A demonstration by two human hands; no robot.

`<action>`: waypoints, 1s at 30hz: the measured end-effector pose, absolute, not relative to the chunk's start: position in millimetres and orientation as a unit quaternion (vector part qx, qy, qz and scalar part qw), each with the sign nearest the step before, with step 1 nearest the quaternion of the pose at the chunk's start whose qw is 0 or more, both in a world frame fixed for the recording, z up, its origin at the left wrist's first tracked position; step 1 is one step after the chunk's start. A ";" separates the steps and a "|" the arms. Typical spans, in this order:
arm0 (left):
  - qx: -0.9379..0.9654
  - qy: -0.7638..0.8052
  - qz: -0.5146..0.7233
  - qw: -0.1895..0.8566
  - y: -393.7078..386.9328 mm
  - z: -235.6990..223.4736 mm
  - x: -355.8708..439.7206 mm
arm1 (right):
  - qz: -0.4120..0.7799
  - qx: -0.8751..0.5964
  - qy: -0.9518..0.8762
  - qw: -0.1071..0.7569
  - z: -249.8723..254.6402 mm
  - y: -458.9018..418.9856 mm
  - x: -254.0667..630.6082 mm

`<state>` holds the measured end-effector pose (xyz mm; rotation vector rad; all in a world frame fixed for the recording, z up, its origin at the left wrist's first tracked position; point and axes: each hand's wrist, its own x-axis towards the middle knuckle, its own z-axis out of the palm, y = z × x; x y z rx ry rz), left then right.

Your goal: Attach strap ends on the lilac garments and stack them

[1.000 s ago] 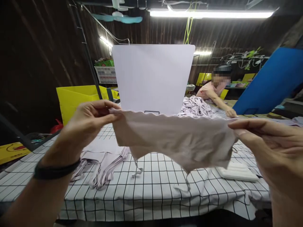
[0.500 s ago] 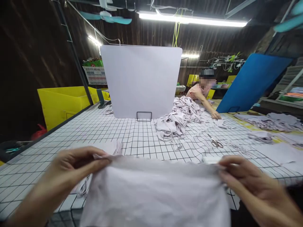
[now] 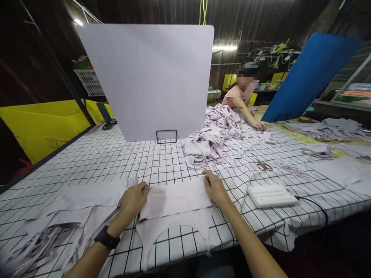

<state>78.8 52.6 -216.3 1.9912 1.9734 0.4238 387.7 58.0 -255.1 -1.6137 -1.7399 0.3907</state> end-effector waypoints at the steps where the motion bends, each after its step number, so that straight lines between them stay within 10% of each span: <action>1: 0.703 0.685 0.140 0.134 53.2 -217.3 81.6 | 0.139 -0.627 -0.677 0.359 -258.0 56.8 387.2; 14: 0.935 0.291 0.119 0.165 41.5 -242.7 199.2 | 0.077 -0.692 -0.614 0.371 -256.9 -63.5 409.9; 30: 0.874 0.470 0.022 0.119 7.7 -238.8 78.7 | 0.069 -0.635 -0.732 0.236 -301.0 -41.3 399.3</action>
